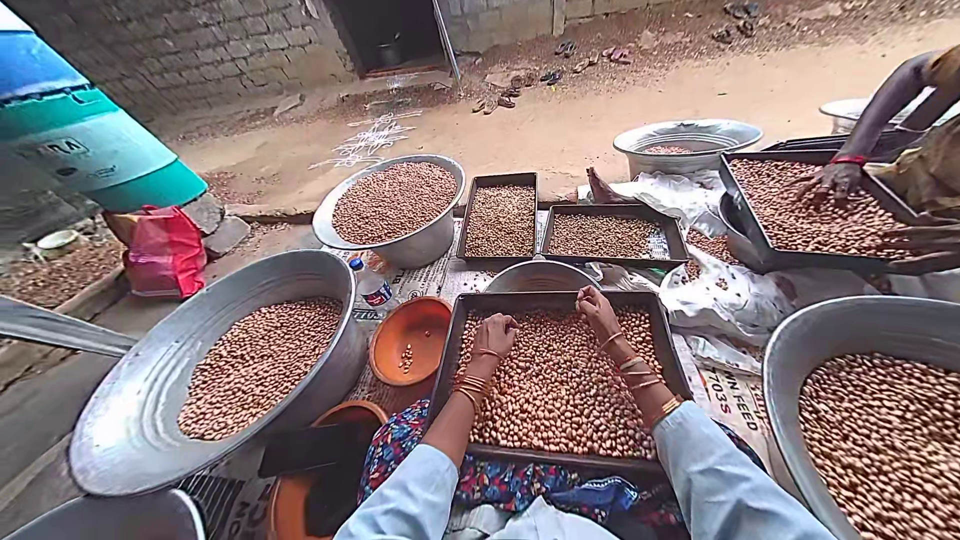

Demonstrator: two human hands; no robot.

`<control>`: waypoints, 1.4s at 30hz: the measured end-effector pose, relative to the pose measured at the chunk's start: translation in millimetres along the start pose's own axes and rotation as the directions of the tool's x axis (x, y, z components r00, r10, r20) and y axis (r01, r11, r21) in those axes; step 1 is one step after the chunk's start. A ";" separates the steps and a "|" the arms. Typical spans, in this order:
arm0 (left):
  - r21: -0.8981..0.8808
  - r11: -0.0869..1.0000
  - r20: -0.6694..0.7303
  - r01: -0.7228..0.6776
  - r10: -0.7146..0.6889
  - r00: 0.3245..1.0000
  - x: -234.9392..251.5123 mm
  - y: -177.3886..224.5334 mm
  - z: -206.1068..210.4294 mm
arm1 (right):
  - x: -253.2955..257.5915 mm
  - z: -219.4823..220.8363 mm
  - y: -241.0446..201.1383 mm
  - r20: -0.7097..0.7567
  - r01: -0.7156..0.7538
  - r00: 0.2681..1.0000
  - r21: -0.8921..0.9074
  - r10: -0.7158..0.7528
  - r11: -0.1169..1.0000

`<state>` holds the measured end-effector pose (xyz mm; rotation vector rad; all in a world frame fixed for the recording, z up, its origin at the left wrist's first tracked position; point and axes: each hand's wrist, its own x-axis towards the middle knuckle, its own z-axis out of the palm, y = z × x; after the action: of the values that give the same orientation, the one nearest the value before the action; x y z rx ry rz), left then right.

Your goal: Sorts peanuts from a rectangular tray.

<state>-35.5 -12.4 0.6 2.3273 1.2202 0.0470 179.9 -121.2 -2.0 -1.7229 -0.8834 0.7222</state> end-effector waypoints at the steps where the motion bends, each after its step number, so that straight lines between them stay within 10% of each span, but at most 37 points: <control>1: 0.072 0.997 0.021 -0.019 0.017 1.000 -0.4 5.6 2.9 | -1.6 -4.7 -4.0 -0.006 -0.001 1.000 -0.003 0.001 1.000; 9: 0.223 0.975 0.074 -0.001 -0.016 0.997 -0.4 20.4 10.6 | -39.9 31.4 -24.9 0.472 0.328 0.880 -0.667 0.039 0.669; 13: -0.265 0.959 0.013 0.097 -0.097 0.995 2.5 -6.9 0.1 | -46.2 45.8 -22.9 0.498 0.358 0.862 -0.732 0.097 0.580; 18: -0.773 0.589 0.309 0.234 0.029 0.951 -23.8 0.7 6.8 | -42.0 41.2 -16.2 0.496 0.336 0.863 -0.706 0.097 0.623; 20: -0.726 0.613 0.436 0.311 0.060 0.898 -29.0 4.2 12.5 | -40.1 40.0 -13.9 0.491 0.325 0.864 -0.708 0.108 0.627; 24: -0.303 0.934 0.171 0.189 -0.142 0.975 -8.3 -22.6 -0.4 | -35.5 32.1 -12.1 0.477 0.260 0.869 -0.669 0.134 0.697; 29: -0.143 0.989 0.108 0.047 -0.031 0.994 -31.5 -14.8 -1.5 | -20.0 16.8 -1.0 0.340 0.011 0.938 -0.220 0.066 0.975; 34: 0.040 0.999 0.158 -0.014 0.007 0.987 -44.5 3.3 11.7 | -34.7 22.6 -29.6 0.472 0.202 0.881 -0.441 0.034 0.874; 37: 0.007 1.000 0.163 -0.015 0.014 0.987 -41.2 -1.5 8.7 | -54.9 40.0 -37.1 0.587 0.390 0.807 -0.602 0.056 0.697; 42: -0.524 0.852 -0.016 0.015 -0.027 0.999 -44.6 -46.0 -23.5 | -68.5 51.9 -28.1 0.590 0.428 0.803 -0.669 0.085 0.607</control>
<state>-103.1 -15.8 9.2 1.8356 1.0761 0.3572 94.2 -145.8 13.2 -2.1378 -2.0302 0.7833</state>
